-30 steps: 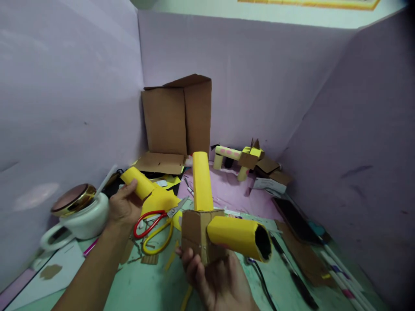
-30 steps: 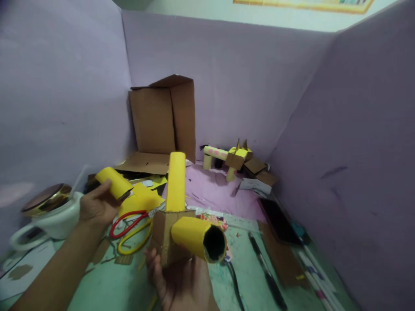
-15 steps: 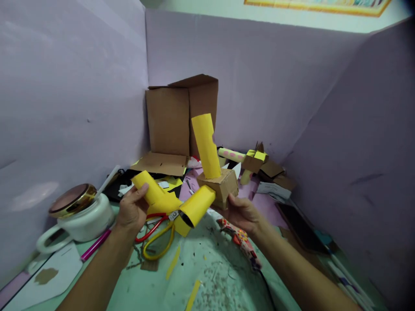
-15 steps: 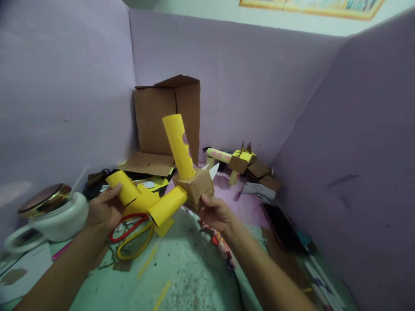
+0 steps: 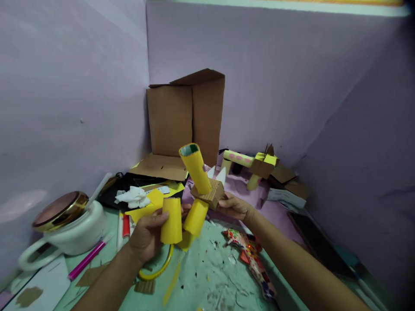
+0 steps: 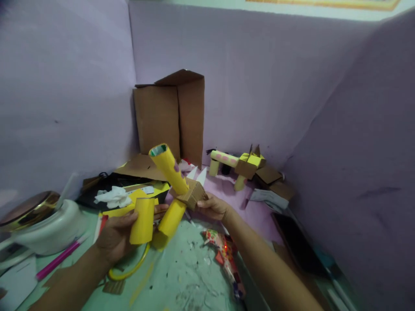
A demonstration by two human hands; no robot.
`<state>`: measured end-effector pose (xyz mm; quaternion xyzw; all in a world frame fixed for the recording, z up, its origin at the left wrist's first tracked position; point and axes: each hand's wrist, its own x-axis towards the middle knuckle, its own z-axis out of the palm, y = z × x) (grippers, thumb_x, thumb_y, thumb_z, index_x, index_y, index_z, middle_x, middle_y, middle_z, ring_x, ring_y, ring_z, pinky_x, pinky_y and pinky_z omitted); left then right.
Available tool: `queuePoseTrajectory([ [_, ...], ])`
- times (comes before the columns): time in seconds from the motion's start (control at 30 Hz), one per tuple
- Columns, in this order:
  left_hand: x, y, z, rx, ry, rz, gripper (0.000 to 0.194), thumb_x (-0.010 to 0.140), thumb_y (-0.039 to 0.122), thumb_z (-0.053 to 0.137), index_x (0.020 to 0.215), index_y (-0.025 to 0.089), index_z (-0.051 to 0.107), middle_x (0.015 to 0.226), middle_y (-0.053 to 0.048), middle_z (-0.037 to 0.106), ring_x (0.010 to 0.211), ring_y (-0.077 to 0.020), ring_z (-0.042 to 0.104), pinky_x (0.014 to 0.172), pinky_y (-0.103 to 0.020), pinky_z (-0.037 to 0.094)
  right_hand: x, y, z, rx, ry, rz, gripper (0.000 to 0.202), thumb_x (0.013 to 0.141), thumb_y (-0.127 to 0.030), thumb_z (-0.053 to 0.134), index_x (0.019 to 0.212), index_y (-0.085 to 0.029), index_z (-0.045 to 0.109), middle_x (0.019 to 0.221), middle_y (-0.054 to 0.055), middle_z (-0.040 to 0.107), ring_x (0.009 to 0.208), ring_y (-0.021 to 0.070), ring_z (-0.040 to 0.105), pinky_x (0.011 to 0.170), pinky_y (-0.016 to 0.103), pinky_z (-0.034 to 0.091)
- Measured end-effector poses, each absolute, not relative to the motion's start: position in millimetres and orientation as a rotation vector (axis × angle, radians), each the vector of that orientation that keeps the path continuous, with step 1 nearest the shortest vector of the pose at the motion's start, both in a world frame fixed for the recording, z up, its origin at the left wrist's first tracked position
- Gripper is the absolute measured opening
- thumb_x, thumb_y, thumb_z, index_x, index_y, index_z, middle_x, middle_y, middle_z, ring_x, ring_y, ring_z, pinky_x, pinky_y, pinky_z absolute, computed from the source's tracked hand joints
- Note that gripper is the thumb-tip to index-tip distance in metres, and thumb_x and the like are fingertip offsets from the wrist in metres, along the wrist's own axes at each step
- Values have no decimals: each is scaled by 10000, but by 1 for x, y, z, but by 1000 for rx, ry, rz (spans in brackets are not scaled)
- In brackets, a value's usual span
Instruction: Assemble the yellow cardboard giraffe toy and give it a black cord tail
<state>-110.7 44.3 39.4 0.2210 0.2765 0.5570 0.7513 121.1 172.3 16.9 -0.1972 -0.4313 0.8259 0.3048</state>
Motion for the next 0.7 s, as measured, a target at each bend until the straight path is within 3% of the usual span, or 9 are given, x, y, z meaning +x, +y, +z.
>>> queuePoseTrajectory([
  [0.4,-105,47,26,659,813,1226,255,655,268,678,881,153,710,984,-123,697,1050,-302,579,873,-370,486,126,187,4,-895,-1188,2098,437,563,68,667,954,-122,624,940,80,712,902,152,683,959,308,462],
  [0.57,-114,41,40,770,852,1195,305,599,318,725,864,168,702,883,-98,681,852,-248,609,729,-312,483,130,186,25,-1098,-1263,1850,304,580,18,721,842,-120,654,805,73,709,719,149,677,814,324,537],
  [0.7,-108,25,59,989,785,892,406,525,372,759,871,169,697,820,-69,657,716,-197,562,621,-281,435,145,154,56,-1185,-1353,1586,236,612,-92,766,830,-145,691,799,52,707,696,142,643,696,275,525],
])
